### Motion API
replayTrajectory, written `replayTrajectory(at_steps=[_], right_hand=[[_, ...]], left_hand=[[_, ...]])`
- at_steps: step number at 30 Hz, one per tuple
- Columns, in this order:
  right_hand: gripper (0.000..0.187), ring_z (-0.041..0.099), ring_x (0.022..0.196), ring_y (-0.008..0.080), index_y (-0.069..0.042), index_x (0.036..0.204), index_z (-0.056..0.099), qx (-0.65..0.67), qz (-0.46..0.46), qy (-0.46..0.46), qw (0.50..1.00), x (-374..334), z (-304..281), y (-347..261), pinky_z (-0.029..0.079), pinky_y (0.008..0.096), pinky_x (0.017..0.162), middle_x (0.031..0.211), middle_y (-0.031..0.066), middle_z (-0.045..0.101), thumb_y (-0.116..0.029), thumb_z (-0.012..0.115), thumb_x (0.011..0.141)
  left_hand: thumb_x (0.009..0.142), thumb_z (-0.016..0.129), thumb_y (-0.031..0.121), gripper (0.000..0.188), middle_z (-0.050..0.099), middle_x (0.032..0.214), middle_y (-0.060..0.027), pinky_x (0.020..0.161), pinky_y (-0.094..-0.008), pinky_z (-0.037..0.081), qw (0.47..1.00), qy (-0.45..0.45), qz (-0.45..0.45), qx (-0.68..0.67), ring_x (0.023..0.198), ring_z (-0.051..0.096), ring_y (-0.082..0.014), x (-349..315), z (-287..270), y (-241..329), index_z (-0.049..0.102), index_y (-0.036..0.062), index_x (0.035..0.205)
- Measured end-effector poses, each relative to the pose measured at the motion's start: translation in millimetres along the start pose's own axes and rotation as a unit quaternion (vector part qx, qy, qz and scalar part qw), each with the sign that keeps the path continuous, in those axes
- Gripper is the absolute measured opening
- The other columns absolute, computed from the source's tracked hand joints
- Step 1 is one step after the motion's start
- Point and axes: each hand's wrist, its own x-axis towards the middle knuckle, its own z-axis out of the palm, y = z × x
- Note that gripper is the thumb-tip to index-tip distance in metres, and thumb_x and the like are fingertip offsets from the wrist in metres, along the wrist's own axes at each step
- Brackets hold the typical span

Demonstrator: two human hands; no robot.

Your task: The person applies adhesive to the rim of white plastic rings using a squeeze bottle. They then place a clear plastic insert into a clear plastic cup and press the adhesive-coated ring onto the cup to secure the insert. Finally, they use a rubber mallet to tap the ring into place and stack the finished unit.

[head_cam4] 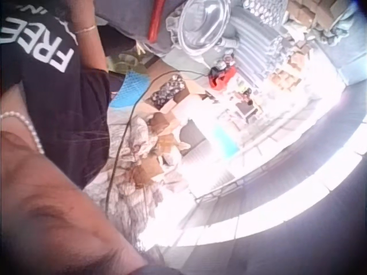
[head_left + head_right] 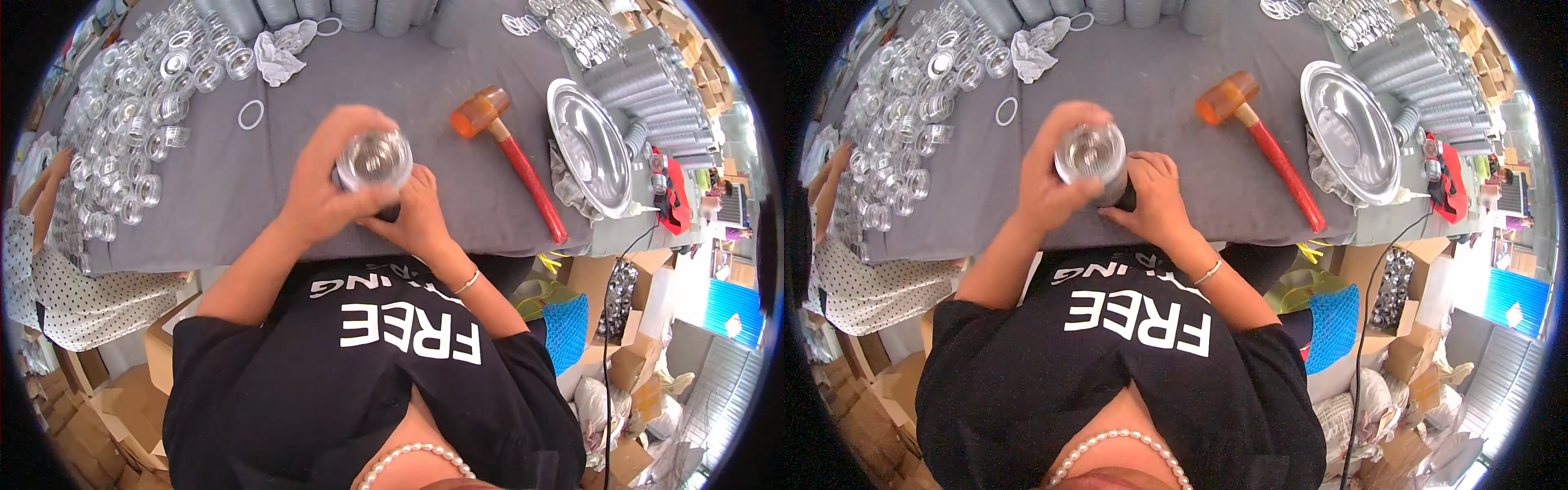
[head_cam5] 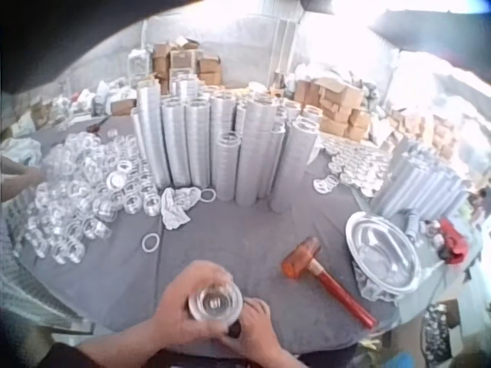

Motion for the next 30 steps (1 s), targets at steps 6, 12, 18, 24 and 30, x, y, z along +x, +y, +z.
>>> replayTrajectory(at_steps=[6, 12, 18, 24, 30], right_hand=[[0.078, 0.064, 0.115, 0.0253, 0.006, 0.133, 0.058, 0.619, 0.205, -0.106, 0.751, -13.0, -40.5, -38.3, 0.049, 0.0396, 0.102, 0.125, 0.0157, 0.067, -0.035, 0.088, 0.074], [0.107, 0.067, 0.116, 0.0299, 0.007, 0.14, 0.051, 0.696, 0.231, -0.124, 0.669, -25.7, -70.5, -62.5, 0.053, 0.0428, 0.1, 0.125, 0.0219, 0.067, -0.059, 0.089, 0.065], [0.096, 0.066, 0.117, 0.027, 0.007, 0.138, 0.054, 0.686, 0.188, -0.118, 0.693, -28.2, -78.2, -52.4, 0.05, 0.0406, 0.104, 0.127, 0.0189, 0.067, -0.047, 0.091, 0.067], [0.076, 0.063, 0.119, 0.0237, 0.004, 0.132, 0.059, 0.391, 0.073, 0.059, 0.916, -0.8, -91.9, -6.5, 0.046, 0.0377, 0.106, 0.125, 0.0132, 0.068, -0.027, 0.088, 0.069], [0.072, 0.065, 0.114, 0.0254, -0.001, 0.131, 0.06, 0.157, 0.086, 0.196, 0.964, 19.2, -121.6, 45.2, 0.049, 0.0383, 0.101, 0.121, 0.0143, 0.068, -0.025, 0.087, 0.069]], left_hand=[[0.108, 0.037, 0.055, 0.063, 0.067, 0.118, -0.0179, 0.09, -0.039, 0.059, 0.88, 0.072, -0.282, -0.374, 0.104, 0.069, -0.0248, 58.0, -0.1, 4.7, 0.053, 0.0013, 0.136], [0.105, 0.03, 0.064, 0.074, 0.073, 0.105, -0.0197, 0.08, -0.0379, 0.063, 0.817, 0.042, -0.263, -0.511, 0.09, 0.075, -0.0266, 75.0, 26.2, 32.5, 0.061, -0.0008, 0.124], [0.103, 0.03, 0.068, 0.082, 0.064, 0.126, -0.0218, 0.089, -0.0427, 0.062, 0.855, -0.047, -0.206, -0.473, 0.105, 0.07, -0.027, 82.3, 31.3, 39.2, 0.046, 0.0, 0.146], [0.083, 0.084, 0.039, 0.093, 0.063, 0.13, -0.0195, 0.092, -0.0423, 0.059, 0.963, -0.102, -0.08, -0.237, 0.115, 0.067, -0.0273, 84.6, 31.1, 20.1, 0.035, 0.0018, 0.153], [0.068, 0.093, 0.015, 0.085, 0.066, 0.127, -0.0166, 0.097, -0.0398, 0.055, 0.954, -0.197, -0.214, -0.076, 0.119, 0.065, -0.0262, 112.8, 60.2, -3.7, 0.049, -0.0014, 0.139]])
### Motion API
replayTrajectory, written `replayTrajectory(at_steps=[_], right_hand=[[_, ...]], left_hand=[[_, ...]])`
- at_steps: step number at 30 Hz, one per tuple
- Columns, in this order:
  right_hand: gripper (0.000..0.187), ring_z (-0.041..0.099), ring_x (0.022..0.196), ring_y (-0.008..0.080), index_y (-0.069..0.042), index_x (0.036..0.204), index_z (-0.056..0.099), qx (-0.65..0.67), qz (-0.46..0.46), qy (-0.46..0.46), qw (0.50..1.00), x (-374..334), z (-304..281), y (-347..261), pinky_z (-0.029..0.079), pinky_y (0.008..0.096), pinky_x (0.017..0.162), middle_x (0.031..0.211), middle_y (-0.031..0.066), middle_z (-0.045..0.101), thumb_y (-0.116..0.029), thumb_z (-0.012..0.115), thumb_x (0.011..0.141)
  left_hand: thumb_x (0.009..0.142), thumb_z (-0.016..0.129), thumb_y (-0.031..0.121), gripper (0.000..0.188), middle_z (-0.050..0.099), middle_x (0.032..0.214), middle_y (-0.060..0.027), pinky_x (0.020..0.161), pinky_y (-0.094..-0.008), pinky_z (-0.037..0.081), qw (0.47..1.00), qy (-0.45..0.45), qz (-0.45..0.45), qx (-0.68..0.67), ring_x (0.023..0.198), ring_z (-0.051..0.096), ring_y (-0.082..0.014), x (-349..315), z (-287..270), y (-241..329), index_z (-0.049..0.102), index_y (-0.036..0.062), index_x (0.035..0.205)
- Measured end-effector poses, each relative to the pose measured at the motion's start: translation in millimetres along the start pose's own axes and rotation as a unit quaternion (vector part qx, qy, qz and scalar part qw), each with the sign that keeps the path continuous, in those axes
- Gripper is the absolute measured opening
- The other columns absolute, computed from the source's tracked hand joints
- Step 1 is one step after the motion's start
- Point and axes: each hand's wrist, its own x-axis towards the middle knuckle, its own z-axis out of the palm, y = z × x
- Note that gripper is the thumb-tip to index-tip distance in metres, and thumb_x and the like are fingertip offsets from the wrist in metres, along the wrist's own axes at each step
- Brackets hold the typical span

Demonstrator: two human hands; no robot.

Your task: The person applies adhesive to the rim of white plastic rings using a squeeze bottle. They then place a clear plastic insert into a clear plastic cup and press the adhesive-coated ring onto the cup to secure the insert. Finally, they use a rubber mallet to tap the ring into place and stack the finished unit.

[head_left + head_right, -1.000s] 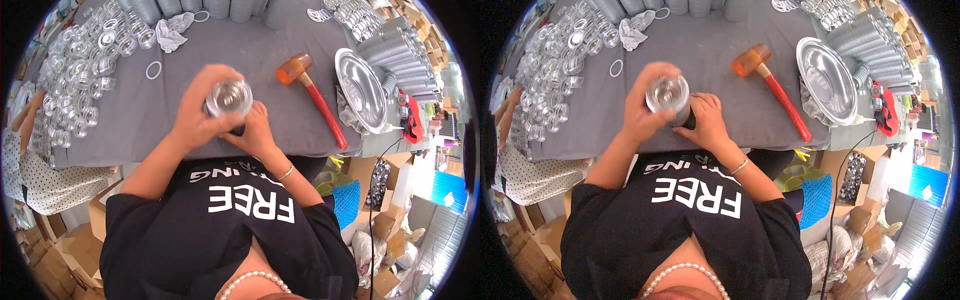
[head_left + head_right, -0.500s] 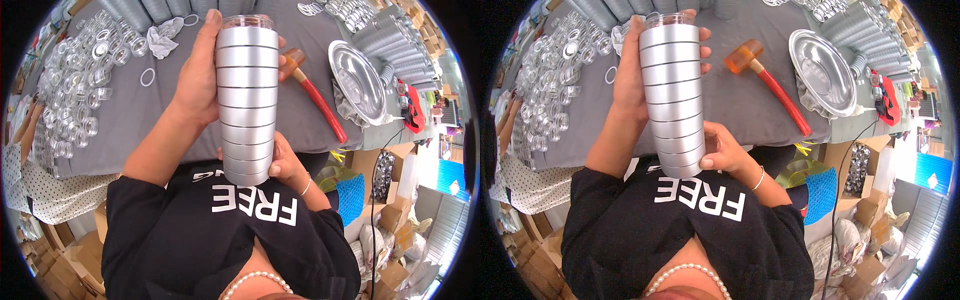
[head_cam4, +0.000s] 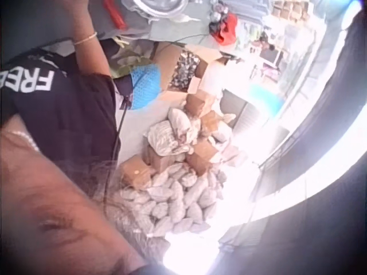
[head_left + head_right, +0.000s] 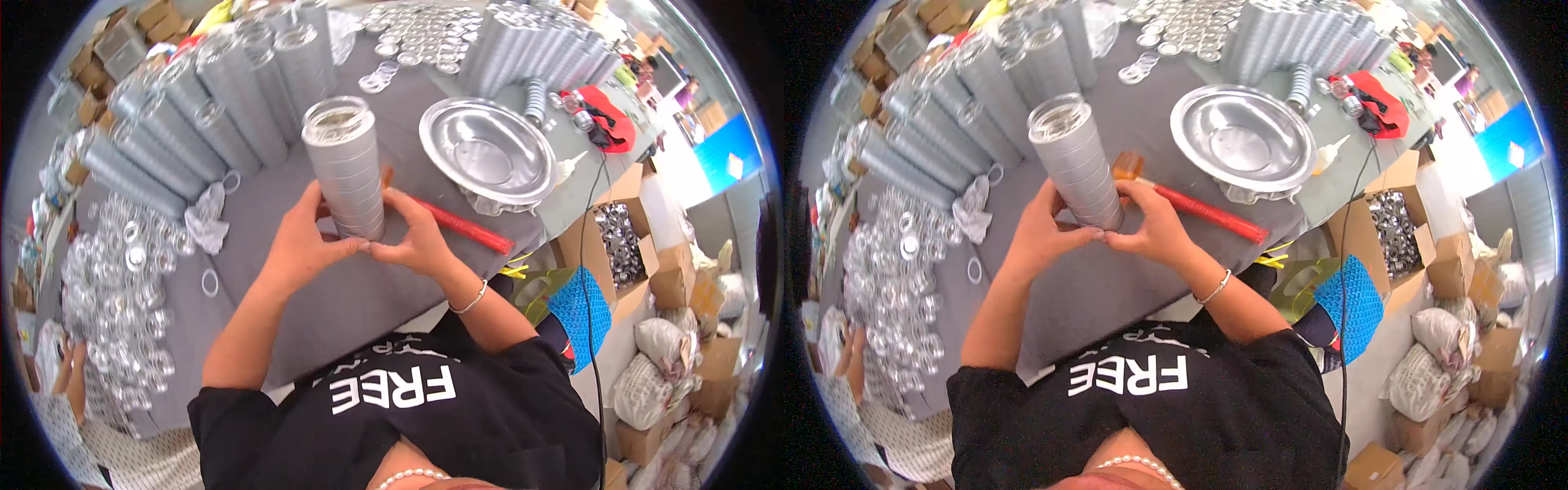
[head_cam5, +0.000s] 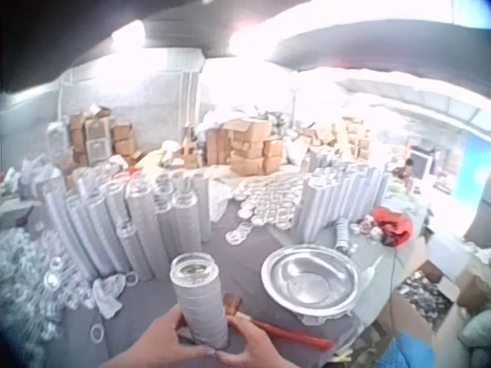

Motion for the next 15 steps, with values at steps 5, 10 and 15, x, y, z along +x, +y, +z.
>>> replayTrajectory(at_steps=[5, 10, 15], right_hand=[[0.067, 0.065, 0.114, 0.0295, -0.003, 0.135, 0.057, 0.015, 0.027, 0.057, 0.998, 12.8, -5.6, 20.6, 0.051, 0.0412, 0.1, 0.125, 0.0157, 0.065, -0.019, 0.084, 0.076], [0.061, 0.063, 0.113, 0.0375, -0.001, 0.136, 0.056, -0.101, 0.013, 0.183, 0.978, 7.3, -17.7, 6.7, 0.052, 0.0416, 0.097, 0.123, 0.0186, 0.063, -0.011, 0.078, 0.081], [0.036, 0.068, 0.095, 0.0329, 0.0, 0.113, 0.066, -0.146, -0.097, 0.252, 0.952, -66.2, -33.4, 14.2, 0.056, 0.0404, 0.083, 0.103, 0.0168, 0.069, 0.0, 0.075, 0.078]], left_hand=[[0.066, 0.092, 0.015, 0.074, 0.07, 0.119, -0.0154, 0.091, -0.0377, 0.058, 0.994, -0.005, 0.048, 0.096, 0.113, 0.068, -0.0255, 52.4, 6.2, -21.6, 0.058, -0.002, 0.129], [0.064, 0.093, 0.018, 0.068, 0.074, 0.109, -0.0145, 0.09, -0.0381, 0.057, 0.99, 0.016, 0.019, 0.142, 0.102, 0.072, -0.0246, 108.7, 21.6, -22.3, 0.062, -0.0019, 0.121], [0.063, 0.093, 0.021, 0.067, 0.074, 0.11, -0.0172, 0.09, -0.0381, 0.056, 0.972, 0.067, 0.063, 0.215, 0.102, 0.073, -0.0285, 209.4, 38.8, -31.1, 0.062, -0.0014, 0.118]])
